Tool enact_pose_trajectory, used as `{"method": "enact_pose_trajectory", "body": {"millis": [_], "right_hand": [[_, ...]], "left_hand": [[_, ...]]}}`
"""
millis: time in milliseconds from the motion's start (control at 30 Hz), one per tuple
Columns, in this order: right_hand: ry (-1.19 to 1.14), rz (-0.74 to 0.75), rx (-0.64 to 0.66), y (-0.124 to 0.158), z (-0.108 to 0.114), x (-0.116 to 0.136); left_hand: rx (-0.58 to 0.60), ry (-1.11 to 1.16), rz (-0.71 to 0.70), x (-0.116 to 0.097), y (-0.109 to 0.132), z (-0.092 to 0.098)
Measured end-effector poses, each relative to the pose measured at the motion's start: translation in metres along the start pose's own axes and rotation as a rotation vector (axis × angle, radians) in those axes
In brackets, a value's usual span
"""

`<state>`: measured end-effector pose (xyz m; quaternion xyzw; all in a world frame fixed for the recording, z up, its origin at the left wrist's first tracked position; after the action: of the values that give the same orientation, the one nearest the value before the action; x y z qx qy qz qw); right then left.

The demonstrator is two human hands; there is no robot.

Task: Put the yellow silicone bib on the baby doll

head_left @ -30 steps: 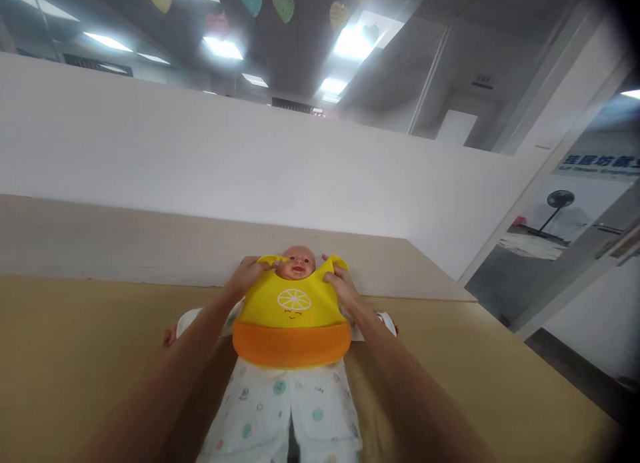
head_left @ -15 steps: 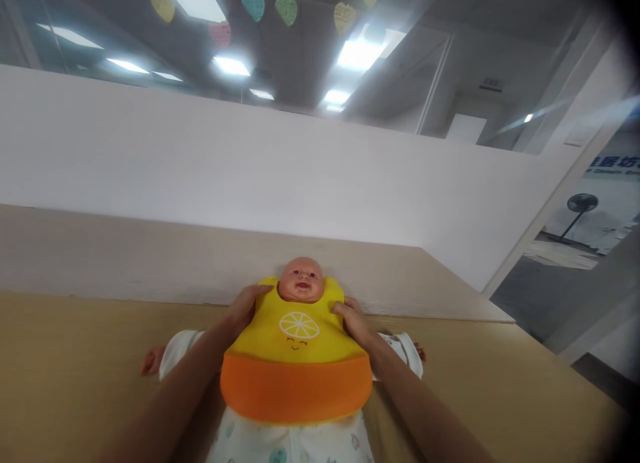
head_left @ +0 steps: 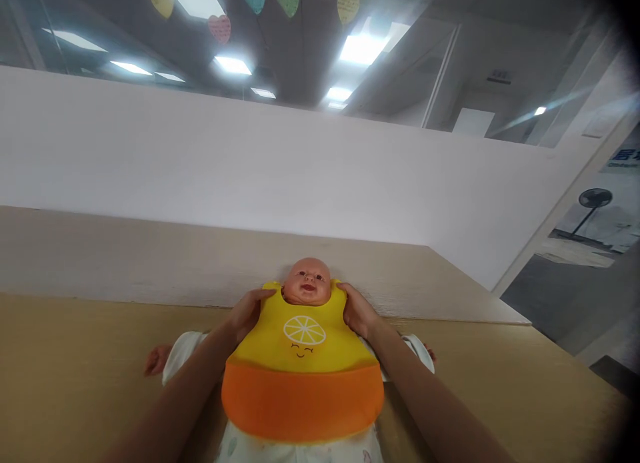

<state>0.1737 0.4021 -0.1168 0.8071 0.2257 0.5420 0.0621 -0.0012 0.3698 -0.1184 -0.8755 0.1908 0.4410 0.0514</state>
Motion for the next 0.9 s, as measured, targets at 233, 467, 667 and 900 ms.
{"method": "enact_pose_trajectory", "body": {"millis": [233,467,667,900], "right_hand": [[-0.198,-0.04,0.14,-0.002,-0.024,-0.004],[-0.246,0.025,0.169,-0.016,-0.02,0.002],[-0.199,0.08,0.156,-0.022,-0.021,0.007],[-0.078,0.035,0.126,-0.03,-0.019,-0.004]], "left_hand": [[-0.043,0.004,-0.136,-0.019,-0.01,0.002],[-0.041,0.071,-0.222,-0.028,-0.026,0.009],[0.07,0.089,-0.173,-0.023,-0.021,-0.009],[0.069,0.08,-0.22,-0.023,-0.024,-0.006]]}}
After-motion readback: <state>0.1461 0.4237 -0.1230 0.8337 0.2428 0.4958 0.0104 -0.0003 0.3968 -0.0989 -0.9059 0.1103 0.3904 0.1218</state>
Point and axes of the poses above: each hand's wrist, its own y-axis away from the middle knuckle, its own z-axis out of the back of the hand, x = y × z, the point moved 10 cm from there along -y, towards the middle knuckle, and after that the axes turned 15 degrees about -z, right-handed, at the moved point
